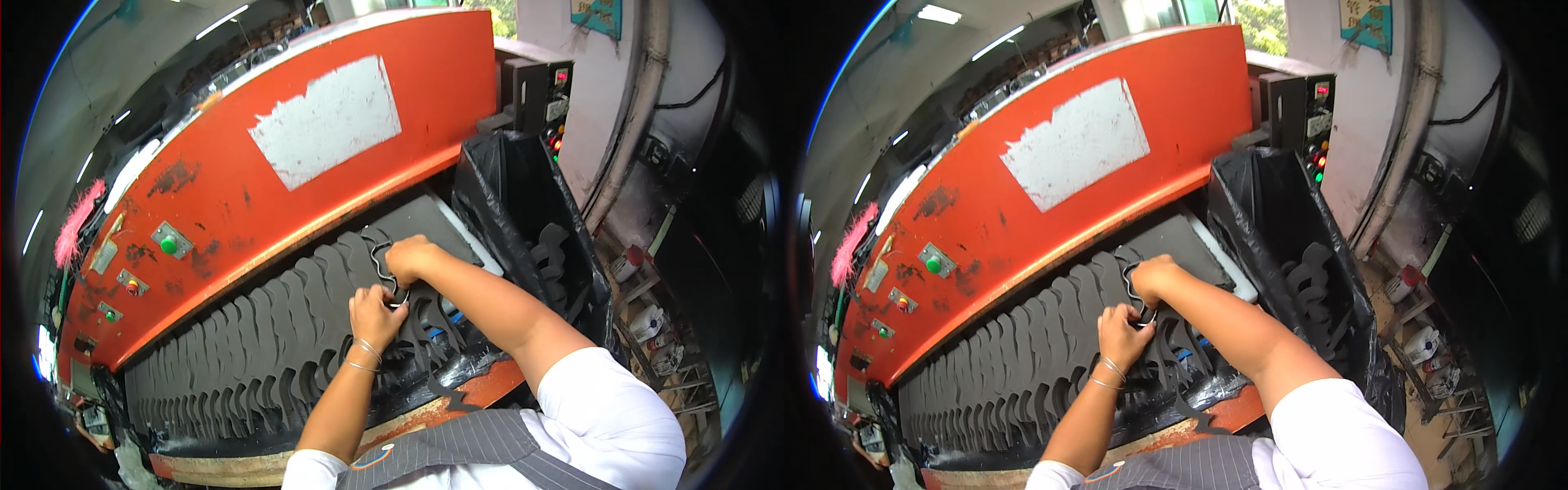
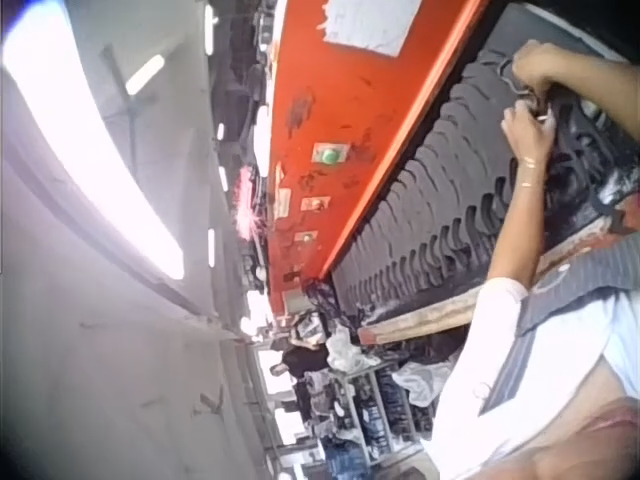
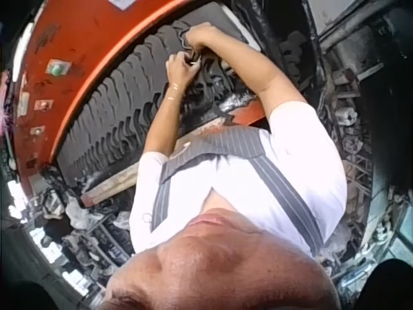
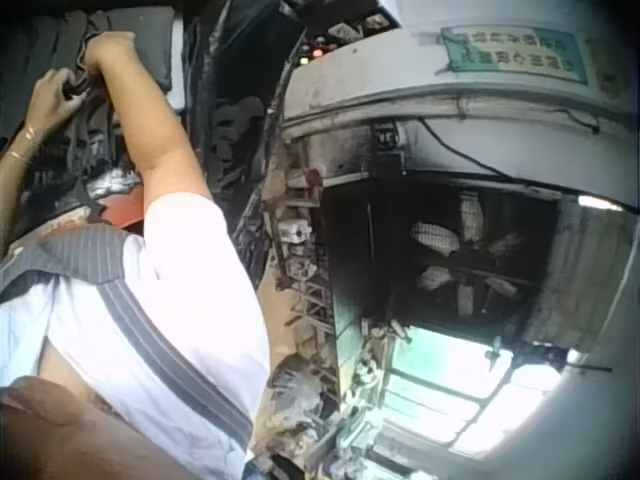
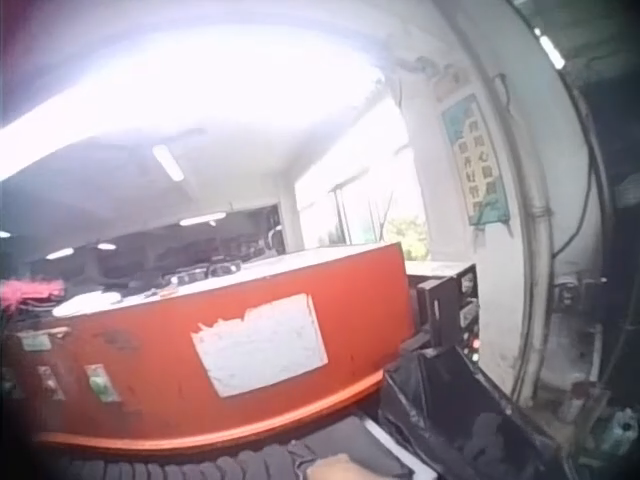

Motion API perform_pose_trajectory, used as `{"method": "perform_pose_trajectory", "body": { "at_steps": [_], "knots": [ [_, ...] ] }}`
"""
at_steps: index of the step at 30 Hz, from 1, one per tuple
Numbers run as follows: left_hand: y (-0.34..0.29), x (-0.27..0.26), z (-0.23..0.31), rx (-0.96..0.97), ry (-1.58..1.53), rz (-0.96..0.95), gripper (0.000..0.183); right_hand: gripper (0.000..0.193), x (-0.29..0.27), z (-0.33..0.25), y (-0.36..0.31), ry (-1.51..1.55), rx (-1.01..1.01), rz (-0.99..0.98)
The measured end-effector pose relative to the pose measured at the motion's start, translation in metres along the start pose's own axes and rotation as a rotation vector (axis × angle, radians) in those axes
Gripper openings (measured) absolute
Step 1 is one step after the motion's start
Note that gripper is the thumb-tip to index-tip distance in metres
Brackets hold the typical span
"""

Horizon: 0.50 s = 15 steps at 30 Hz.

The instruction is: Using a hydraulic press with a shaped die to cut components from sheets of synthetic material for shoe assembly.

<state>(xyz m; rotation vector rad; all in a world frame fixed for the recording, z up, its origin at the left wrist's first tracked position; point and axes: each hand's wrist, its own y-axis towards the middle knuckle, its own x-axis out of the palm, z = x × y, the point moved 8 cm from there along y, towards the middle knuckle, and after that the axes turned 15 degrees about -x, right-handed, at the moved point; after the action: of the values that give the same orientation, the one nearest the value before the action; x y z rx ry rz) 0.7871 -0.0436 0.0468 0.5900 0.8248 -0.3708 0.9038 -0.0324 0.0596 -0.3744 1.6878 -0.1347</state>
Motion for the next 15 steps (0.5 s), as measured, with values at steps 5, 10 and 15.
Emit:
{"method": "perform_pose_trajectory", "body": {
  "at_steps": [5,10,15],
  "knots": [
    [0.032,-0.012,0.023,-0.106,-0.302,0.001,0.041,0.029,-0.008,0.029,0.027,0.100,-0.189,-0.037],
    [-0.007,0.023,0.033,0.275,0.026,0.115,0.025,0.014,-0.005,0.082,-0.001,1.095,-0.559,0.596],
    [0.044,0.027,0.036,0.098,0.249,-0.389,0.032,0.014,-0.076,0.068,-0.062,0.871,-0.543,0.686]
  ]
}}
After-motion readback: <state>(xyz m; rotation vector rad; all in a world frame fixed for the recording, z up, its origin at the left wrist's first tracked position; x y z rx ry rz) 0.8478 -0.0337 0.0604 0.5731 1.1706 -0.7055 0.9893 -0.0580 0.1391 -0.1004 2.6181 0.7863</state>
